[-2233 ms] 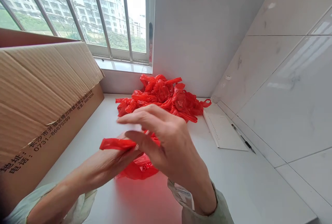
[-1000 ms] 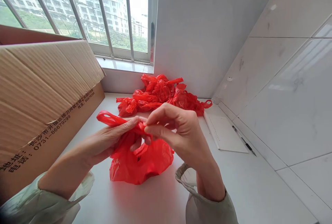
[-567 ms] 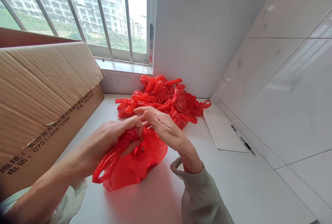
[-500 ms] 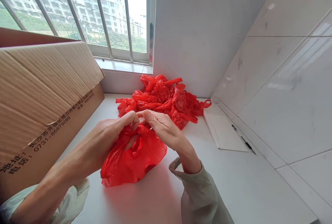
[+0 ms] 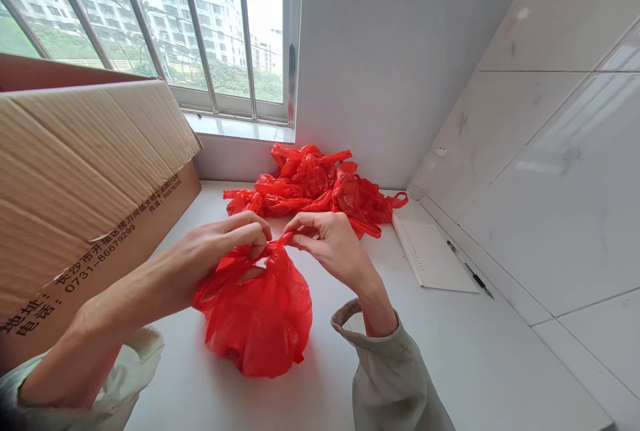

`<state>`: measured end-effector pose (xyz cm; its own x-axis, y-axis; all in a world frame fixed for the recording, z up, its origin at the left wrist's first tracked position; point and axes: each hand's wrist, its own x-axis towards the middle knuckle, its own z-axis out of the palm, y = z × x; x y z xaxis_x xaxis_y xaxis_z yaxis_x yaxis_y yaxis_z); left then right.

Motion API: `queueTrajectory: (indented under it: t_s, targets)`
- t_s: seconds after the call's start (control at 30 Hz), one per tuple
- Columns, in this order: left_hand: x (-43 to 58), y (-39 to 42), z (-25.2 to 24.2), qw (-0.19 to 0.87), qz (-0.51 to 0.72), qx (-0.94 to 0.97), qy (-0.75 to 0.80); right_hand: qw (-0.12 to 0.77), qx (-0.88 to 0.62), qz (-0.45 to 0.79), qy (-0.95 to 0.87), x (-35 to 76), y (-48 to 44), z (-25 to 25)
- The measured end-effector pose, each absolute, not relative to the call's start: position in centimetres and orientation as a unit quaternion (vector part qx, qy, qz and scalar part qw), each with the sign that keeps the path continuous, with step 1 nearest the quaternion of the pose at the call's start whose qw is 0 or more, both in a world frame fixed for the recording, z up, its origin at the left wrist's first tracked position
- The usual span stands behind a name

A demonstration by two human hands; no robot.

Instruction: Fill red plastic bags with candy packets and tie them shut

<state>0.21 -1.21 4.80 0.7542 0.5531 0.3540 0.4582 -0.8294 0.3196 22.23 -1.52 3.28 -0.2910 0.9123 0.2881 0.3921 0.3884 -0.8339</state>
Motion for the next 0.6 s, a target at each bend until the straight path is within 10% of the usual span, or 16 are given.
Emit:
queueTrajectory:
  t_s: [0.6]
  targets:
    - [-3.3,-1.6,4.6,0.119,0.206,0.905,0.352,0.271,-0.497,0.331,-0.755,24.0,-1.9,3.4]
